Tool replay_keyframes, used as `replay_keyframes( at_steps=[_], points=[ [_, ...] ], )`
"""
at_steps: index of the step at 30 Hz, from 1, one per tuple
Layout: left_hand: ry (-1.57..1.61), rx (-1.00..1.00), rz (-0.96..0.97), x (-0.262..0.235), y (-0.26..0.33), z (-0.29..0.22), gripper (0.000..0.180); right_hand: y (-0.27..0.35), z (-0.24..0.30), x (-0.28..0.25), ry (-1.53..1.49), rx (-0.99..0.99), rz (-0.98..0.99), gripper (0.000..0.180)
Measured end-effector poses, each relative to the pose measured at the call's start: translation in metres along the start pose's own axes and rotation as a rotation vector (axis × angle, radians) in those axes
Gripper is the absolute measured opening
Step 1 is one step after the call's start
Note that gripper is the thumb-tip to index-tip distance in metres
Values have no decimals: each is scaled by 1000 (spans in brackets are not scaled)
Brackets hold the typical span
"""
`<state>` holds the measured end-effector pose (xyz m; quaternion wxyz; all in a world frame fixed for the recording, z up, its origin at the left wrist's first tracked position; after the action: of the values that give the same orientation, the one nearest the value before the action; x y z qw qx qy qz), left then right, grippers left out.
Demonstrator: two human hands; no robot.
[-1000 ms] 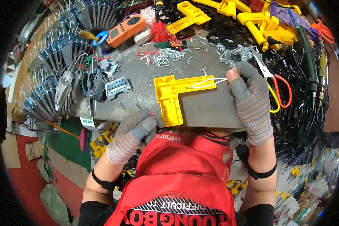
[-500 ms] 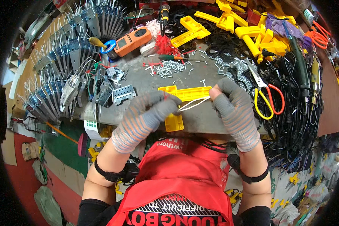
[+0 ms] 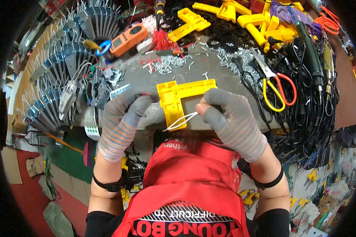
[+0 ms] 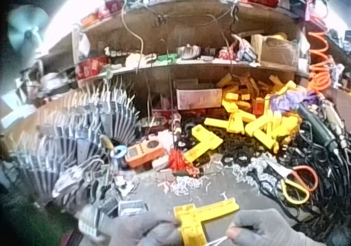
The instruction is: Assembling and wiring plastic electronic components at a factory workstation.
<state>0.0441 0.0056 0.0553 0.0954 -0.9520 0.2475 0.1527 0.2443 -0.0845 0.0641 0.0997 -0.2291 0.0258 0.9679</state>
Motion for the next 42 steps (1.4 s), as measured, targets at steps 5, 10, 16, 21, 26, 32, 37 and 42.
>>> replay_keyframes(
  at_steps=[5,10,16,21,26,32,37,42],
  points=[
    [-80,-33,370,37,10,-14,22,7,10,19,-25,-13,127,16],
    [-117,-78,388,37,17,-6,20,13,-9,18,-206,232,221,16],
    [-260,27,404,41,19,-6,19,11,11,25,264,-140,386,18],
    [-368,141,393,41,22,-15,20,12,10,32,318,-226,430,19],
    [-344,255,372,50,29,-10,16,20,2,42,559,-359,393,21],
    [-152,166,486,58,33,-15,13,32,0,42,688,-432,287,22],
    [-124,207,499,63,36,-19,14,34,10,29,749,-428,296,26],
    [-133,216,682,46,47,-54,14,38,-12,-11,832,-346,80,18]
  ],
)
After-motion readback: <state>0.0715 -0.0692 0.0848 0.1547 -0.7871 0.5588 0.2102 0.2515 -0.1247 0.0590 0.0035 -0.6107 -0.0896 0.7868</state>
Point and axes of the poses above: each hand's wrist, its own y-axis away from the middle knuckle, its own x-axis out of the palm, z = x × y, the point moved 5 cm from there along -y, towards the middle knuckle
